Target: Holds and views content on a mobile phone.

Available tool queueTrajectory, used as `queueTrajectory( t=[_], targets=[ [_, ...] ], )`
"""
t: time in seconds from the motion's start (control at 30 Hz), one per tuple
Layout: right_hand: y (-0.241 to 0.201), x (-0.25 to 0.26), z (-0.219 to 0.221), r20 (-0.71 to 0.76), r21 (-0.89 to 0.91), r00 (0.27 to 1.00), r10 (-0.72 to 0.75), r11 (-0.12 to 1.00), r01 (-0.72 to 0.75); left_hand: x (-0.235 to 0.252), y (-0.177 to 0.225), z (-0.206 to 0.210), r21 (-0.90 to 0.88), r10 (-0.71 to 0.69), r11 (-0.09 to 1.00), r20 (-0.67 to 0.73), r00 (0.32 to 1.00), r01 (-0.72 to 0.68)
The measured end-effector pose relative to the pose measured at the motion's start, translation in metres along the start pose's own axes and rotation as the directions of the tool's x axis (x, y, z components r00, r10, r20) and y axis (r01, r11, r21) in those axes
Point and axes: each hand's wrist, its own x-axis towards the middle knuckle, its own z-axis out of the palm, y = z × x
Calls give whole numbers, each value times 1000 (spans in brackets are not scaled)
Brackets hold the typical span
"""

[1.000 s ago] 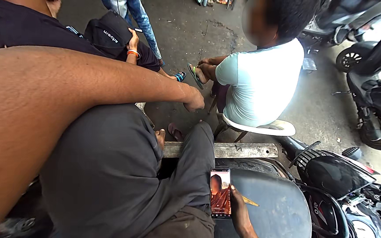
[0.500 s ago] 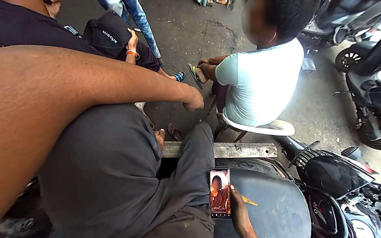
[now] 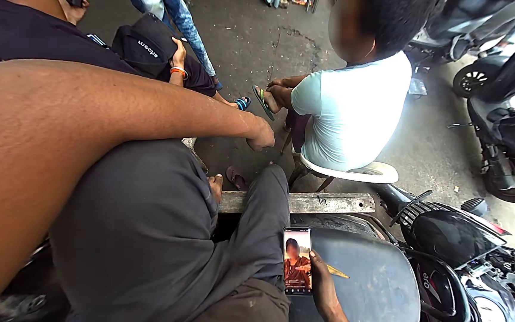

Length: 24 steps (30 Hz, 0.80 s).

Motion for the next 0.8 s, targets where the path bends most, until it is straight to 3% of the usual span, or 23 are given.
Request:
queueTrajectory(
  t=[0.8],
  targets=[
    [-6, 1, 0, 47, -89, 999, -4, 996, 9, -1, 1, -1, -3, -19, 1000, 3, 1000, 19]
  ],
)
